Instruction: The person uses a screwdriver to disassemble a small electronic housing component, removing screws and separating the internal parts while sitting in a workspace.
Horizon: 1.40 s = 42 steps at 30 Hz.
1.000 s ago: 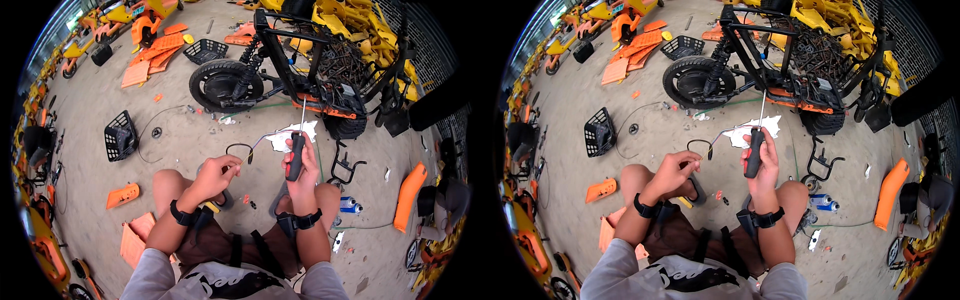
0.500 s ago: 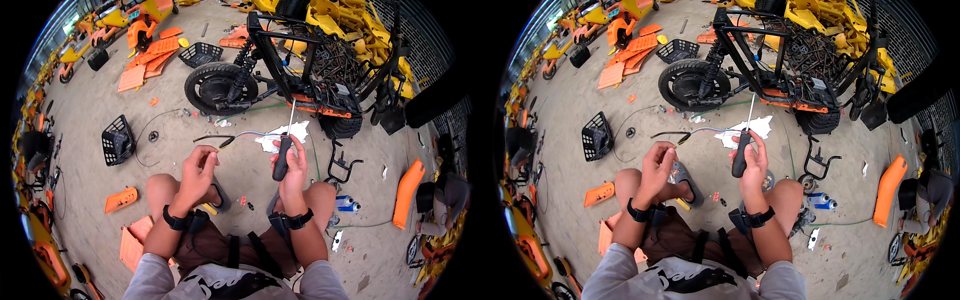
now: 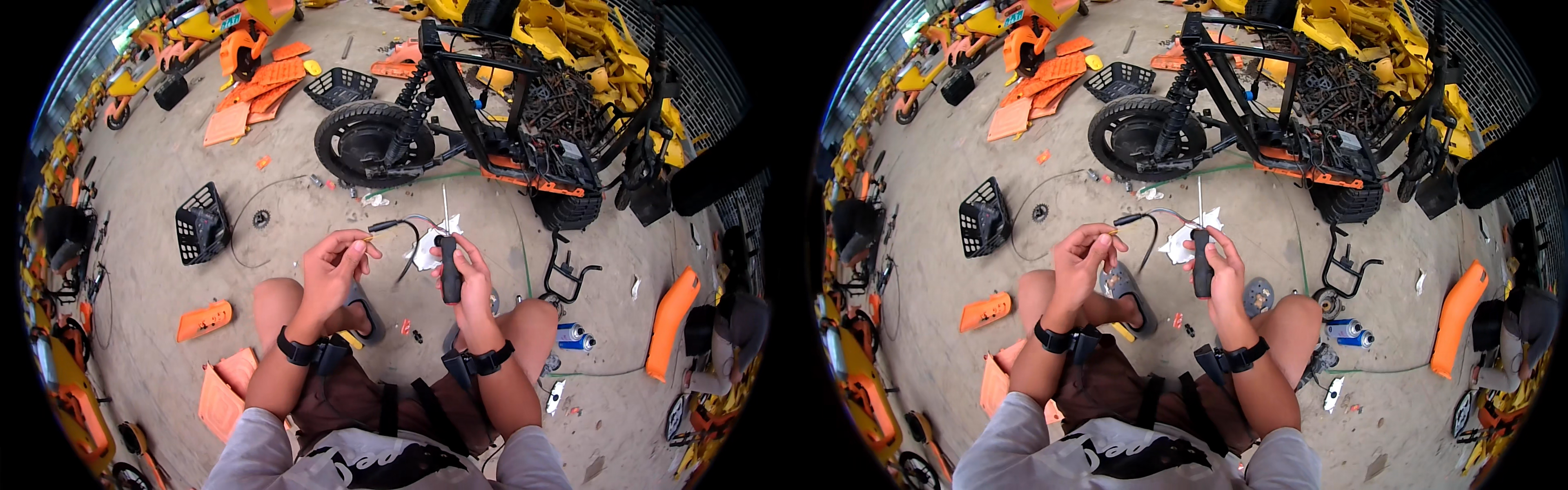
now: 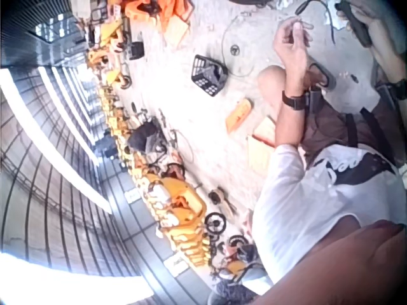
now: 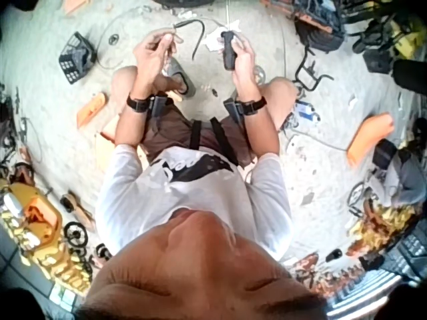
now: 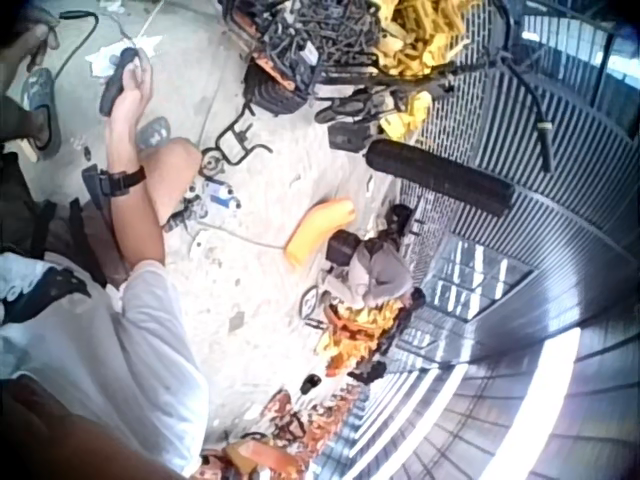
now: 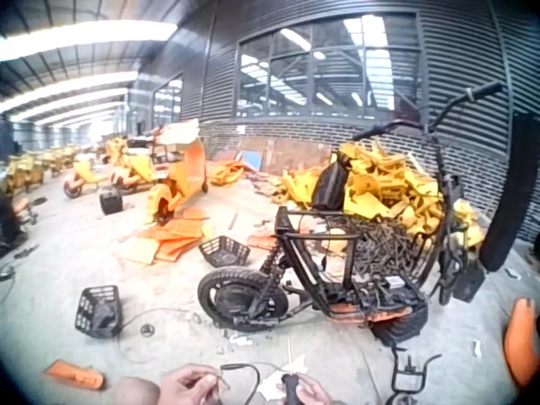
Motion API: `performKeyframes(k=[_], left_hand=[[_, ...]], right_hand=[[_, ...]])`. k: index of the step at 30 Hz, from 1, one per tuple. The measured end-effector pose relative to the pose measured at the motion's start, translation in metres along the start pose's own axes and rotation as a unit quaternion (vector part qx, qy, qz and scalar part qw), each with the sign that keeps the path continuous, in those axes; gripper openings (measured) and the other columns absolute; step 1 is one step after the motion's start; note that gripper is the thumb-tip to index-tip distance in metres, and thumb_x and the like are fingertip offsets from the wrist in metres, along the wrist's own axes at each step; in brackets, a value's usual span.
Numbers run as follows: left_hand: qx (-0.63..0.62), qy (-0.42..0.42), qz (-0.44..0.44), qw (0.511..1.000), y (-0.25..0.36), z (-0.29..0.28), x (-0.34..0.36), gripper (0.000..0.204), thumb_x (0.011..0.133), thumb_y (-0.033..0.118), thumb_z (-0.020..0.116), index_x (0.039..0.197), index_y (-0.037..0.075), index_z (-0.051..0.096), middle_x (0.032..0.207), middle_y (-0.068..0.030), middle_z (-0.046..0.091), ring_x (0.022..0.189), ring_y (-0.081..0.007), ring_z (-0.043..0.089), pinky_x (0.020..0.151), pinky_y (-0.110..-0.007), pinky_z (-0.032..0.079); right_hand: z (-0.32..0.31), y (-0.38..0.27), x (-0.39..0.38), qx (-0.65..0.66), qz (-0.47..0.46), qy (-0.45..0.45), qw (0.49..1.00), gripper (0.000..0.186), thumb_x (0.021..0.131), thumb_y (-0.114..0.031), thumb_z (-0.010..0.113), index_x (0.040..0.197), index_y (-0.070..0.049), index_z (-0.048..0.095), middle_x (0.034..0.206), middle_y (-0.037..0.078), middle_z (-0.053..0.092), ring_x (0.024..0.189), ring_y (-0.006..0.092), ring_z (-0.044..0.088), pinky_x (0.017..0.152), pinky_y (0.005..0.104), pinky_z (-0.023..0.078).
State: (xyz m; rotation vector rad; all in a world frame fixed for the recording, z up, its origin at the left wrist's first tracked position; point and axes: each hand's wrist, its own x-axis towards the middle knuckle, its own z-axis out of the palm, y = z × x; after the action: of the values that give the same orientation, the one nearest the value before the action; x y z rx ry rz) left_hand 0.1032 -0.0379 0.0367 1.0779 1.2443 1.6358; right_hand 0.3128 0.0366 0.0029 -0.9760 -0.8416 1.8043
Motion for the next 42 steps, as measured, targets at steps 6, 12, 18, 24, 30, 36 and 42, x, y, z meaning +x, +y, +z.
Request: performKeyframes(k=[6,12,18,24,30,36,42], left_hand=[[-0.047,-0.041,0.006,0.998,0.002,0.002,0.002,0.021,0.098,0.010,0.055,0.115,-0.002,0.060,0.089,-0.0127,0.069,0.068,-0.0115,0.059,0.056,-0.023,0.047],[-0.105,-0.108,-0.074,0.986,0.003,-0.004,0.002,0.023,0.098,0.012,0.054,0.115,-0.002,0.059,0.102,-0.0185,0.069,0.076,-0.0176,0.064,0.060,-0.027,0.050],[-0.181,-0.147,-0.135,0.963,0.004,-0.004,0.004,0.028,0.099,0.016,0.053,0.118,-0.003,0.059,0.116,-0.0213,0.066,0.096,-0.0250,0.066,0.067,-0.031,0.051],[-0.184,-0.161,-0.111,0.963,0.006,0.001,0.003,0.038,0.099,0.018,0.054,0.130,-0.004,0.052,0.129,-0.0223,0.058,0.116,-0.0280,0.059,0.081,-0.034,0.050],[-0.242,-0.179,-0.086,0.950,0.005,0.004,0.007,0.047,0.099,0.017,0.052,0.140,-0.005,0.042,0.139,-0.0233,0.050,0.122,-0.0262,0.054,0.090,-0.035,0.048],[-0.083,-0.135,-0.001,0.987,-0.004,0.015,0.007,0.037,0.100,0.011,0.050,0.134,-0.005,0.050,0.132,-0.0202,0.058,0.114,-0.0206,0.058,0.088,-0.031,0.048],[-0.018,-0.009,0.020,1.000,-0.010,0.018,0.014,0.023,0.097,0.010,0.057,0.112,-0.006,0.065,0.110,-0.0154,0.070,0.090,-0.0146,0.064,0.080,-0.027,0.052]], right_hand=[[0.000,0.004,0.004,-0.017,0.056,-0.025,0.998,0.036,0.101,-0.016,0.044,0.134,-0.004,0.047,0.106,0.016,0.068,0.070,0.0167,0.063,0.054,0.0260,0.049],[0.002,0.008,0.005,-0.063,0.077,-0.039,0.994,0.035,0.100,-0.015,0.045,0.134,-0.004,0.049,0.104,0.016,0.069,0.069,0.0159,0.064,0.054,0.0250,0.048],[0.005,0.012,0.002,-0.095,0.058,-0.097,0.989,0.035,0.099,-0.017,0.051,0.131,-0.003,0.052,0.101,0.014,0.069,0.067,0.0135,0.064,0.052,0.0228,0.047],[0.009,0.008,-0.002,-0.102,0.065,-0.119,0.986,0.034,0.097,-0.017,0.054,0.128,-0.003,0.054,0.094,0.013,0.070,0.063,0.0132,0.062,0.053,0.0227,0.047],[0.004,-0.011,-0.005,-0.085,0.076,-0.175,0.978,0.034,0.094,-0.012,0.053,0.126,-0.001,0.055,0.087,0.014,0.068,0.060,0.0152,0.061,0.057,0.0252,0.048],[-0.005,-0.026,-0.011,-0.073,0.102,-0.237,0.963,0.037,0.095,-0.014,0.053,0.129,0.001,0.053,0.078,0.012,0.064,0.057,0.0141,0.058,0.055,0.0256,0.047],[-0.016,-0.039,-0.013,-0.241,0.154,-0.272,0.919,0.035,0.091,-0.011,0.066,0.123,-0.001,0.057,0.071,0.001,0.057,0.059,0.0073,0.052,0.054,0.0226,0.044]])
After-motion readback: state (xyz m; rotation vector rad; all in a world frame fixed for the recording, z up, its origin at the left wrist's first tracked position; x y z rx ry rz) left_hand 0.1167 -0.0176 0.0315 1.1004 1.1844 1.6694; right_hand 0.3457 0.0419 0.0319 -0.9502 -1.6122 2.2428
